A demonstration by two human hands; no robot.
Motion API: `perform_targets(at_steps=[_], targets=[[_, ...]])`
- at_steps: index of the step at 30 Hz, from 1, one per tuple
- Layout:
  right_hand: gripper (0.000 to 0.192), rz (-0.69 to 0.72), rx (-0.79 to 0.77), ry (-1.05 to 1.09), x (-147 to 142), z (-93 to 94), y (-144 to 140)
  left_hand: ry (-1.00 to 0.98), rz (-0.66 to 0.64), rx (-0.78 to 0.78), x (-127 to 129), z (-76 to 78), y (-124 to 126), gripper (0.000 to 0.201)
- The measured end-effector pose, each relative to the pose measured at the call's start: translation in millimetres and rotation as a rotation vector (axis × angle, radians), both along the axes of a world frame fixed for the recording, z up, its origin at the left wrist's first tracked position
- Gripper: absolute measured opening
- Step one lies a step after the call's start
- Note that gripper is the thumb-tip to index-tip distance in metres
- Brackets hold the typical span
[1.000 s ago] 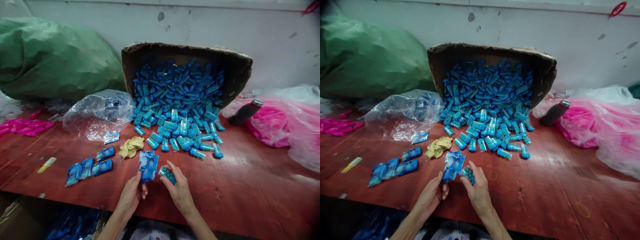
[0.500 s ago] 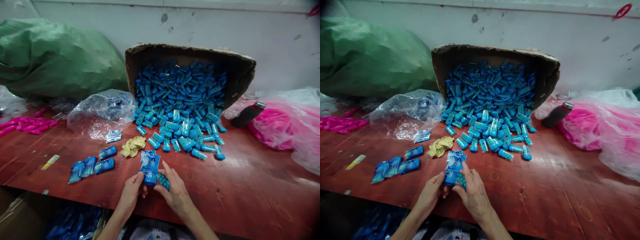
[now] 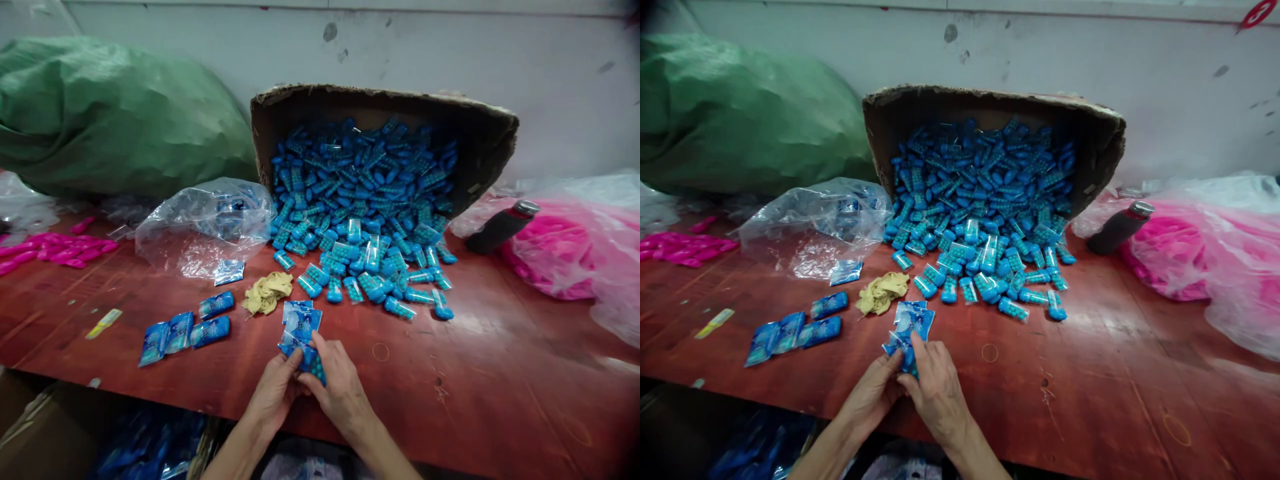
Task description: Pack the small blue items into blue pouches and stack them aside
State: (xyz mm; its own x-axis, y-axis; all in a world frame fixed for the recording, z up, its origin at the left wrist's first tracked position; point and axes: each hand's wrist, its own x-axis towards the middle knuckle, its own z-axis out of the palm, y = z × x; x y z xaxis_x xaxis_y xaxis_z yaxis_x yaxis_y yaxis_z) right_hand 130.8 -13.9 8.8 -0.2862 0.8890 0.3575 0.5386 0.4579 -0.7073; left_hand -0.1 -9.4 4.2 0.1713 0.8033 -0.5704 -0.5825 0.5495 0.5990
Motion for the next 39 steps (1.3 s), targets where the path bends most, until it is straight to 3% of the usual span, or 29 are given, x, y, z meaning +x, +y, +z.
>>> perform_targets(at_steps=[3,8,10,12,15,20,25,28,33,39], targets=[[0.052,0.023,-0.088,0.108,5,9.3,-2,0.039,0.004,-0.002,-4,2.1,2,0.020],[0.028,0.035,-0.549,0.396,18,9.7,-8,0.127,0.034,0.035,-11,6.2,7,0.022],[0.024,-0.017,-0.628,0.454,16,5.6,-11,0.121,0.045,0.035,-9,6.2,7,0.021],[0.023,-0.070,-0.542,0.448,12,3.6,-13,0.088,0.036,0.019,-6,6.5,6,0.020],[0.021,-0.039,-0.352,0.380,6,5.2,-15,0.010,-0.023,0.007,-1,8.2,4,0.016],[0.017,-0.077,-0.383,0.366,6,3.2,-13,-0.065,-0.053,0.001,2,11.6,-2,0.015],[0.020,-0.007,-0.188,0.292,8,2.6,-13,-0.025,-0.028,-0.020,0,17.0,2,0.013],[0.024,0.038,-0.248,0.328,9,5.9,-11,-0.023,-0.069,-0.005,-4,18.7,7,0.014],[0.053,0.055,-0.390,0.503,14,4.2,-1,-0.116,-0.164,0.086,-9,15.1,7,0.014],[0.064,0.234,-0.581,0.663,17,5.1,4,-0.259,-0.319,0.069,-9,11.4,-1,0.024]])
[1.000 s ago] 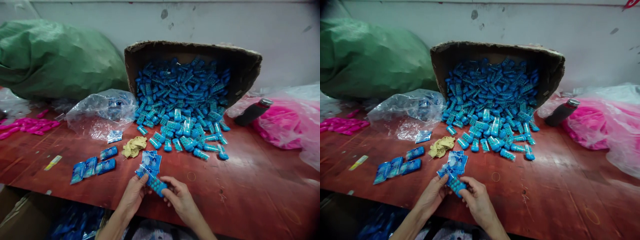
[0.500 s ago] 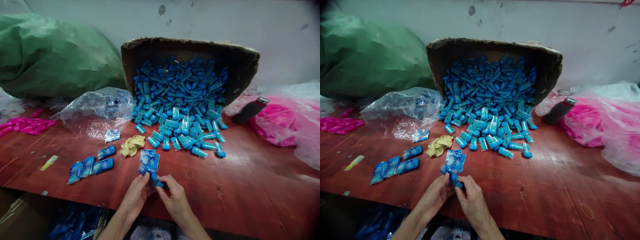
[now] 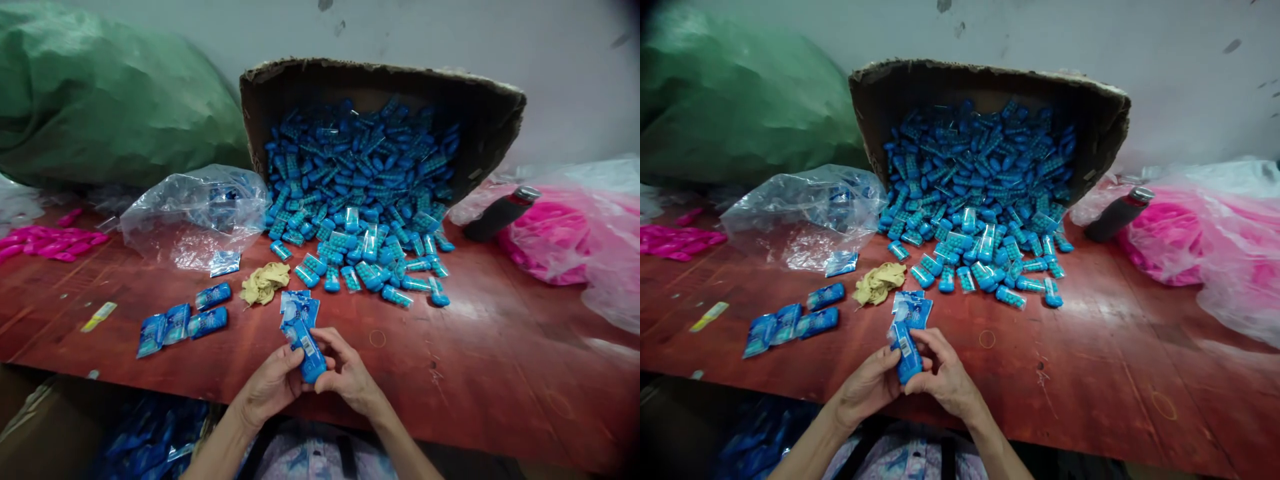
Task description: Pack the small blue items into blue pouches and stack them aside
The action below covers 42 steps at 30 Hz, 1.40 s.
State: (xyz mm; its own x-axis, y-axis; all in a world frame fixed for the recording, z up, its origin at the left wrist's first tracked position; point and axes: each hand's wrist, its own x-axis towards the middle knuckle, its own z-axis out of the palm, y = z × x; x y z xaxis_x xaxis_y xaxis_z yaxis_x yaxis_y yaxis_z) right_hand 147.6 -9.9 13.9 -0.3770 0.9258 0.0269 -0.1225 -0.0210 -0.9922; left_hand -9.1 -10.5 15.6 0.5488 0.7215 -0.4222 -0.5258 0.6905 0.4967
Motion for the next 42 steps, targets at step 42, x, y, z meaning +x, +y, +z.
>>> perform_targets(at_steps=[42], targets=[[0.034,-0.083,-0.044,-0.083,-13,-15.9,-6,0.024,0.254,-0.088,23,5.3,-23,0.018]])
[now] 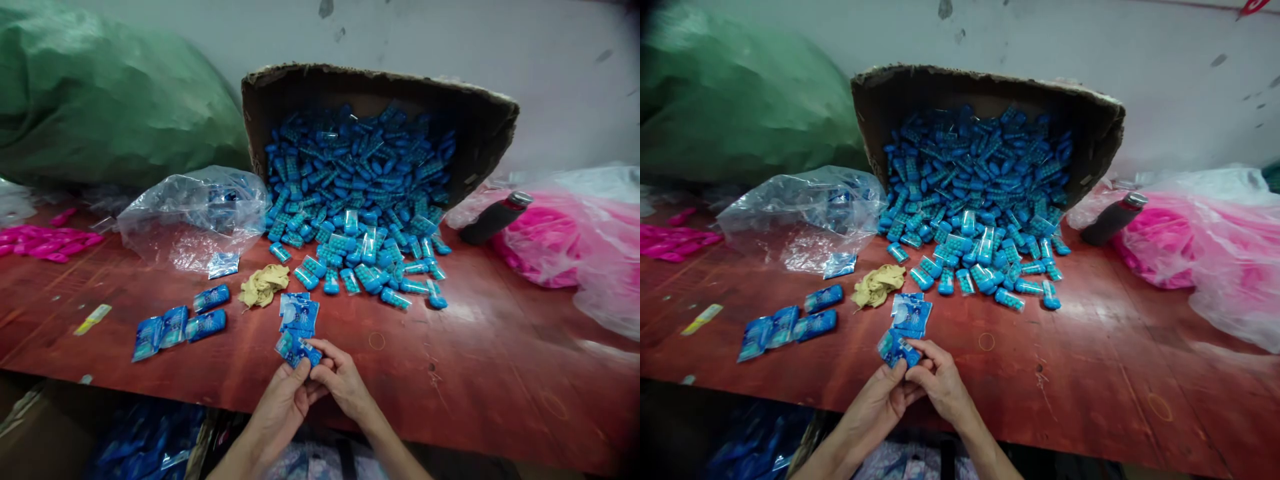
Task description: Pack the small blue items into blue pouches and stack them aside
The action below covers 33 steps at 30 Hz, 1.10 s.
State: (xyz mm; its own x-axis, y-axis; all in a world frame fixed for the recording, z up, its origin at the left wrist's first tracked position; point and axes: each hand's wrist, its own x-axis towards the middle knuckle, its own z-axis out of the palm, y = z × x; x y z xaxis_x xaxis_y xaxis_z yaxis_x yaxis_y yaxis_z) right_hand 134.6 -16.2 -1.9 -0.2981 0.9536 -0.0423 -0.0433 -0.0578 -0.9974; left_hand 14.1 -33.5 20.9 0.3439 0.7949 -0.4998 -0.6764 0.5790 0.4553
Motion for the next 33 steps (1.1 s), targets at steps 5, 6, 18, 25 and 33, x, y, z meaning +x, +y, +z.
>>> perform_targets(at_steps=[5,6,18,25,33], targets=[[0.031,-0.010,0.104,-0.250,8,7.8,8,0.085,0.413,-0.064,-60,13.1,25,0.034],[0.029,-0.029,0.144,-0.324,10,9.8,11,0.104,0.525,-0.043,-74,16.0,31,0.043],[0.013,-0.138,0.475,-1.176,-15,-9.5,59,0.373,0.232,-0.072,-37,-10.2,26,0.017],[0.019,-0.143,0.522,-1.169,-16,-13.6,51,0.672,0.240,0.084,-35,-16.5,32,0.025],[0.009,-0.090,0.548,-1.138,-23,-14.6,70,1.305,0.197,0.562,-46,-22.0,72,0.017]])
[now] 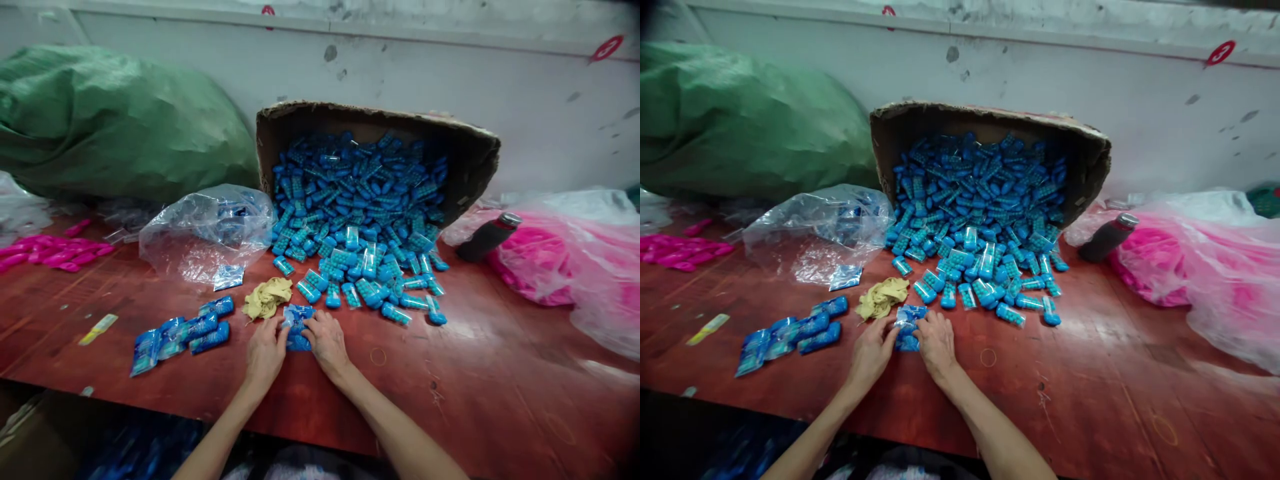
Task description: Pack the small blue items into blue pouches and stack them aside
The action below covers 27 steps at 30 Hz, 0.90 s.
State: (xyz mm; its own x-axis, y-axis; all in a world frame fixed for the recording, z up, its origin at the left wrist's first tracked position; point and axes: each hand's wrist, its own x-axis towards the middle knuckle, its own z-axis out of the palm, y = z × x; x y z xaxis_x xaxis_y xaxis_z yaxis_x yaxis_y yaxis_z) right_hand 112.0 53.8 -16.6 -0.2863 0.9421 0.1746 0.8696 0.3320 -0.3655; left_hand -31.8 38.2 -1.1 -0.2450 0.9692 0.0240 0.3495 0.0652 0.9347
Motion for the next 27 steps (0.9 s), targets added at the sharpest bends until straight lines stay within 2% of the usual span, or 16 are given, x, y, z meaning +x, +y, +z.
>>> perform_targets(at_steps=[4,9,11,14,16,18,20,21,23,25,27], targets=[[0.010,0.071,0.033,0.021,-2,-1.5,5,-0.032,0.027,0.015,-1,-4.2,9,0.017],[0.015,0.153,0.089,0.061,3,-1.6,12,-0.057,-0.017,0.009,-2,3.2,4,0.016],[0.017,0.158,0.113,0.084,7,2.8,10,-0.086,0.020,0.006,-2,6.2,-2,0.022],[0.021,0.138,0.152,0.126,11,13.8,-2,-0.272,0.117,-0.123,3,9.1,-13,0.041],[0.024,0.140,0.181,0.191,13,20.6,-16,-0.460,0.070,-0.272,9,10.0,-20,0.042],[0.023,0.140,0.178,0.307,12,24.5,-29,-0.619,-0.008,-0.372,16,9.6,-26,0.032],[0.019,0.073,0.107,0.496,11,24.6,-38,-0.682,-0.018,-0.390,22,7.2,-30,0.028],[0.025,0.013,0.033,0.620,10,23.5,-40,-0.675,-0.005,-0.387,24,5.2,-32,0.028],[0.034,-0.085,-0.207,0.894,7,19.7,-40,-0.615,0.019,-0.373,28,0.4,-34,0.028],[0.020,-0.108,-0.441,1.079,4,15.0,-37,-0.543,0.054,-0.362,31,-3.8,-37,0.028],[0.012,-0.102,-0.538,1.138,0,10.3,-35,-0.472,0.125,-0.348,35,-6.3,-38,0.028]])
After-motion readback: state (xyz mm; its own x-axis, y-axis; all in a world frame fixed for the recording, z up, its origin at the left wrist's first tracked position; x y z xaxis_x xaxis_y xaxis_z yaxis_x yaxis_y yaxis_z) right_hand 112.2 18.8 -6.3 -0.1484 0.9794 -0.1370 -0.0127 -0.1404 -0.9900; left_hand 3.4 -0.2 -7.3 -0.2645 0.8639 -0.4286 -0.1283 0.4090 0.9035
